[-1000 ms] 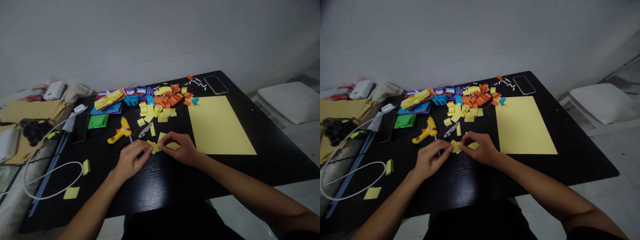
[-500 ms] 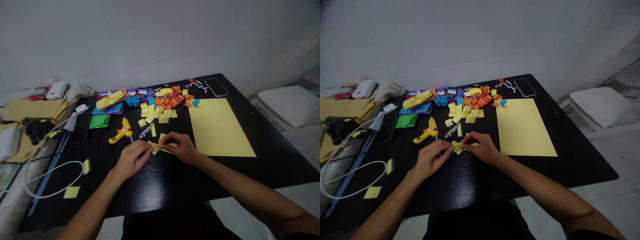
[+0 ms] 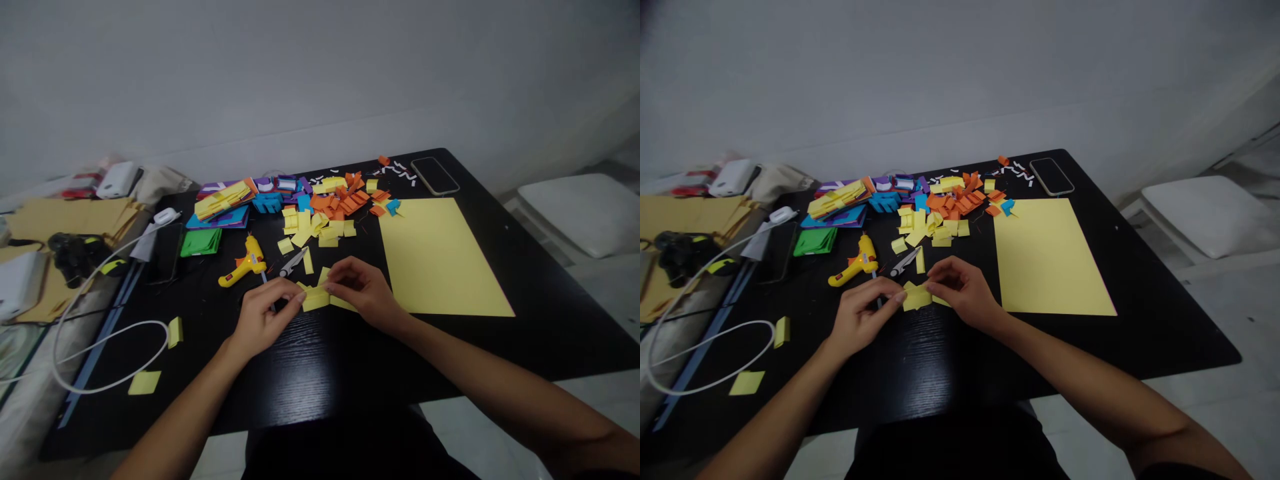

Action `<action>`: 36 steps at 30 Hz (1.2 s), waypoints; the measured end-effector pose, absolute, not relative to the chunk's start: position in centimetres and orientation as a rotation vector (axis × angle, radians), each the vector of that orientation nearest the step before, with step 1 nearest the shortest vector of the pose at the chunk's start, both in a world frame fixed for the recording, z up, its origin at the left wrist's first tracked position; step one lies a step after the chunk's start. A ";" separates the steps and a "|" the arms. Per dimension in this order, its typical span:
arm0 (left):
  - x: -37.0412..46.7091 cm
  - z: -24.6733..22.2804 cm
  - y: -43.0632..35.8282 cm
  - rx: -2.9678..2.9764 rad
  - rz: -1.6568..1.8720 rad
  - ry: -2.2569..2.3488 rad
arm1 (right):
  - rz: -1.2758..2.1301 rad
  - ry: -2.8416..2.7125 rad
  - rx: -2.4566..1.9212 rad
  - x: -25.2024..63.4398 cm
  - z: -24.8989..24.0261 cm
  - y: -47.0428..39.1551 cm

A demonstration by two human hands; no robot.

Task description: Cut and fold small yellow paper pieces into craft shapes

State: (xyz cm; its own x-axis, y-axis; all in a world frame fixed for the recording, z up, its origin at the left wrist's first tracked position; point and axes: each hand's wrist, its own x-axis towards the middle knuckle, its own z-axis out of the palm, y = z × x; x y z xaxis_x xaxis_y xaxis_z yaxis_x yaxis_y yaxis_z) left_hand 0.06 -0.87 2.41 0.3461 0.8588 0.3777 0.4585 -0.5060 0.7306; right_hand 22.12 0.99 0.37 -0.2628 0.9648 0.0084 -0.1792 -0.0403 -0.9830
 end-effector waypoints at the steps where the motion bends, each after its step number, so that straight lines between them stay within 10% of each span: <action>1: 0.1 2.4 -0.9 2.082 1.048 1.157 | 1.502 -1.245 -0.942 22.1 0.4 1.0; 36: 1.0 1.7 -0.4 1.218 0.702 1.099 | 1.913 -1.092 -1.041 21.8 -0.3 1.4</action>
State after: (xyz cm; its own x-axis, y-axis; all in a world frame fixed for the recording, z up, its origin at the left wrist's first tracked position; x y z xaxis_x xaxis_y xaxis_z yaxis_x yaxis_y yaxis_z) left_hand 1.04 -0.43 1.73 0.3524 0.8941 -0.2765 0.1255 0.2476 0.9607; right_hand 21.83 1.36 -0.28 -0.4399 0.8464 -0.3003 -0.1720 -0.4076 -0.8968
